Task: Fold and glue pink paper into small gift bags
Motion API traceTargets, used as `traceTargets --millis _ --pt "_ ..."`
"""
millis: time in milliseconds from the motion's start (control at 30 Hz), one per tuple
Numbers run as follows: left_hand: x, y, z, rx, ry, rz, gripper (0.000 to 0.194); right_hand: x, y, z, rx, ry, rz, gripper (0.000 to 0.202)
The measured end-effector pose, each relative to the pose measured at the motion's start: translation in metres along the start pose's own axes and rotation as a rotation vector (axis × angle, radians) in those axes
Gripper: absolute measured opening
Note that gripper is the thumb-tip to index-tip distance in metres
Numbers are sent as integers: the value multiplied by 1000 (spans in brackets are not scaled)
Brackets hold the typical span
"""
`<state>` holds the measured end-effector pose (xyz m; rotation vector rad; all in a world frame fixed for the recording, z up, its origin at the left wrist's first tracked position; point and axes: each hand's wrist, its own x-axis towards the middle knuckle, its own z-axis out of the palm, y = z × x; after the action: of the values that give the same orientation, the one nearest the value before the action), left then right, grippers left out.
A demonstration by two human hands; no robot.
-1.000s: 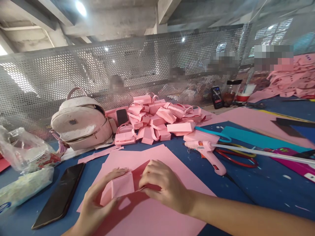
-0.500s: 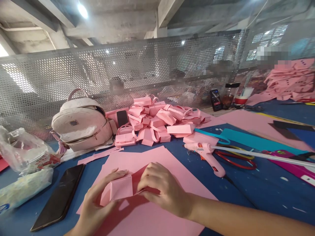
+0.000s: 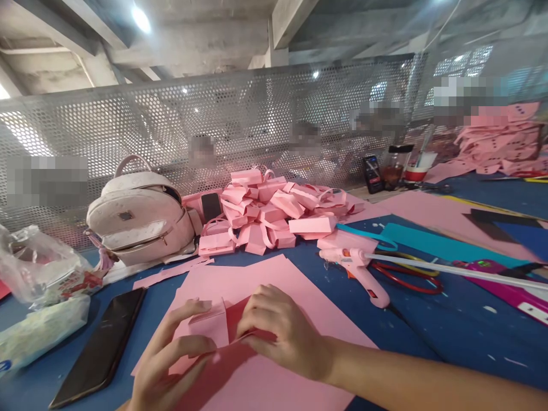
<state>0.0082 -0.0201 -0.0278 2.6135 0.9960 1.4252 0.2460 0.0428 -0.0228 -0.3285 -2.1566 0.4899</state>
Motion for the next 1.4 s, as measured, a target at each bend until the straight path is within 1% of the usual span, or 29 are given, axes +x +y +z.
traceTargets --millis 267,700,833,1067,1233,1400 --pt "-1 1 -1 14 -21 -54 27 1 -1 0 9 4 -22 10" --pt "2 5 0 27 29 -72 26 -1 2 1 20 6 -18 9" --pt "3 5 -1 57 12 -48 27 1 0 1 8 4 -22 12" --pt "5 6 -1 108 18 -91 21 1 -4 1 -38 23 -45 10" --pt "4 8 1 103 1 -127 15 0 -4 2 -94 0 -50 15" --pt "2 9 6 94 14 -151 18 0 -4 2 -83 15 -74 11"
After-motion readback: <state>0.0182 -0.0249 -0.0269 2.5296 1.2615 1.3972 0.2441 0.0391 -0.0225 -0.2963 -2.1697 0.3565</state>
